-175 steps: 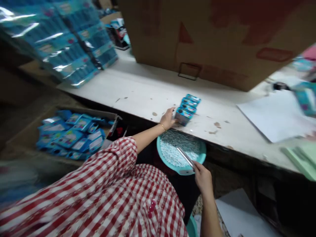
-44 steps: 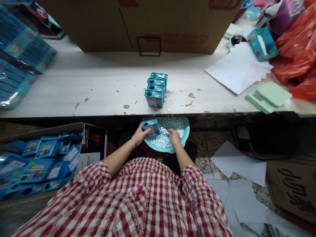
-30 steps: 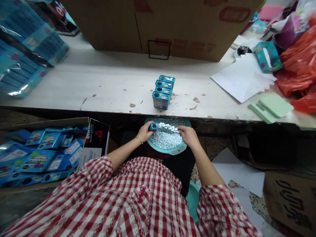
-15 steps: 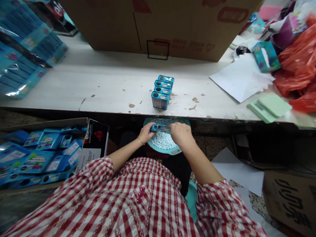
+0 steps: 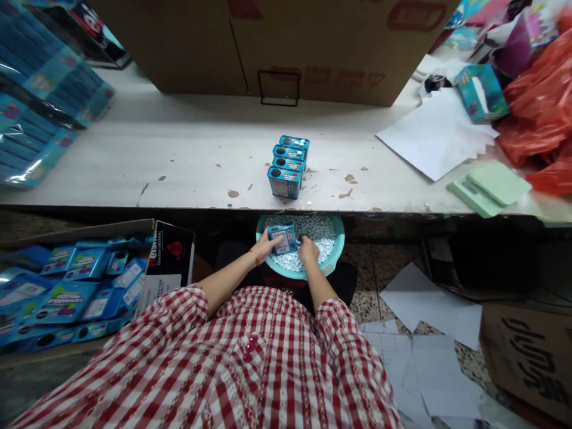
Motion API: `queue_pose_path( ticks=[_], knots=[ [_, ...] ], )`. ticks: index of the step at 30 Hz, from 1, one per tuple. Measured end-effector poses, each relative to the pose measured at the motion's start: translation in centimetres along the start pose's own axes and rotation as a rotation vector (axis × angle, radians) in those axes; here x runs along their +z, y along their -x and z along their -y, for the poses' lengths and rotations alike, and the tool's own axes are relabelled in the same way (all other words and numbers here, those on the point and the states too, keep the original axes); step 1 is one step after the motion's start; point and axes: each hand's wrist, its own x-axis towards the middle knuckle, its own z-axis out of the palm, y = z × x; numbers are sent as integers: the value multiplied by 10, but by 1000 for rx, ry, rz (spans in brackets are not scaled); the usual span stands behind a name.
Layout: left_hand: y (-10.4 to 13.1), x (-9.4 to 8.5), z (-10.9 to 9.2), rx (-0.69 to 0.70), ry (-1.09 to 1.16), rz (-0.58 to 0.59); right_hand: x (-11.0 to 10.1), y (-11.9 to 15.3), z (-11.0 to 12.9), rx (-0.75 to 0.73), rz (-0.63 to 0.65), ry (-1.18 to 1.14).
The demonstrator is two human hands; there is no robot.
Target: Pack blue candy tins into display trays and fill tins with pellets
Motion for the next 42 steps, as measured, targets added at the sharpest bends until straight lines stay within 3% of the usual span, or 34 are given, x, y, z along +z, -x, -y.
queue_pose_path(
  ticks=[4,7,11,15,18,21,25,29,42],
  knots=[
    [11,-11,-13,101,-84,43,3,-10,-19,-54,-43,-327],
    [19,-27,-27,246,-250,9,-9,-6,-37,-65,-44,-386],
    [23,-38,-39,371,-536,-87,-43,10,-51,-91,-47,-440],
    [22,-26,-40,371,-729,-81,-90,28,-49,-171,-74,-506],
    [21,-10,-40,374,-850,-37,-122,37,-34,-208,10,-365],
    [21,1,-40,397,-933,0,-144,42,-10,-230,97,-56],
    [22,6,-37,412,-1001,28,-161,52,29,-186,94,340],
    [20,3,-33,434,-1017,41,-171,67,58,-203,112,535],
    [14,5,-29,528,-1058,88,-168,81,51,-255,95,577]
  ],
)
